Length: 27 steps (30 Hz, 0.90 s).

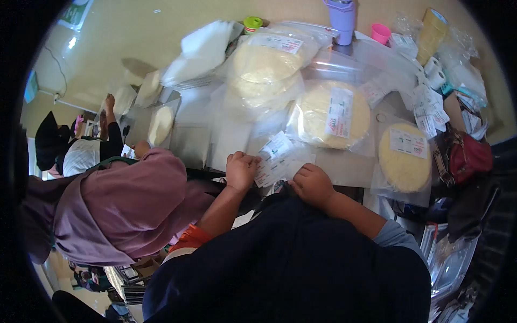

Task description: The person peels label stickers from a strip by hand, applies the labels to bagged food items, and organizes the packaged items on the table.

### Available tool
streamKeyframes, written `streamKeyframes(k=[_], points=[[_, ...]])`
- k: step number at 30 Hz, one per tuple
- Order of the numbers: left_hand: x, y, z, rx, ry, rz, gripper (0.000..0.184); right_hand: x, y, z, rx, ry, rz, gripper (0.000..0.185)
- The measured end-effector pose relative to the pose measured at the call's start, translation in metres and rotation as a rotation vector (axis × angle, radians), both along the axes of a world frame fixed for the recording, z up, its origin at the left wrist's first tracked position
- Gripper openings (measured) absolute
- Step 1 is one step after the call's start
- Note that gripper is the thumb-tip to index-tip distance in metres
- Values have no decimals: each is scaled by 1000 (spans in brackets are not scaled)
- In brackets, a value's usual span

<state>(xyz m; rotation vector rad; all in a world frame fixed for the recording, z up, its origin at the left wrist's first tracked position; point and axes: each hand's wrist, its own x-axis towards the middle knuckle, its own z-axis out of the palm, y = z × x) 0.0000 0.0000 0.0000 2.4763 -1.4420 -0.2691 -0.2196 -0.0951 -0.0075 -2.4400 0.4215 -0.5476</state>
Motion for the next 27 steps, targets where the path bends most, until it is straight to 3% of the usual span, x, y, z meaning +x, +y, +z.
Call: streamKeyframes(k=[3, 8, 12, 15, 18, 21, 24, 27], points=[[8, 2, 15, -160, -48, 37, 23, 20, 2, -10, -74, -106, 85, 15], [3, 1, 27, -56, 340, 253, 22, 9, 2, -14, -114, -36, 103, 14], [50, 18, -6, -470, 638, 345, 22, 12, 3, -15, -49, 43, 55, 14], [88, 30, 13, -622, 703, 624, 23, 16, 2, -11, -10, 82, 36, 15], [145, 51, -10, -529, 356, 851, 28, 18, 0, -5, 29, 129, 32, 16], [181, 68, -20, -290, 135, 860, 28, 21, -2, -2, 59, 156, 33, 18], [202, 66, -5, -67, -27, 916, 27, 22, -4, -2, 89, 188, 23, 19], [212, 46, 13, -70, -47, 946, 27, 24, -5, 2, 106, 197, 17, 20]])
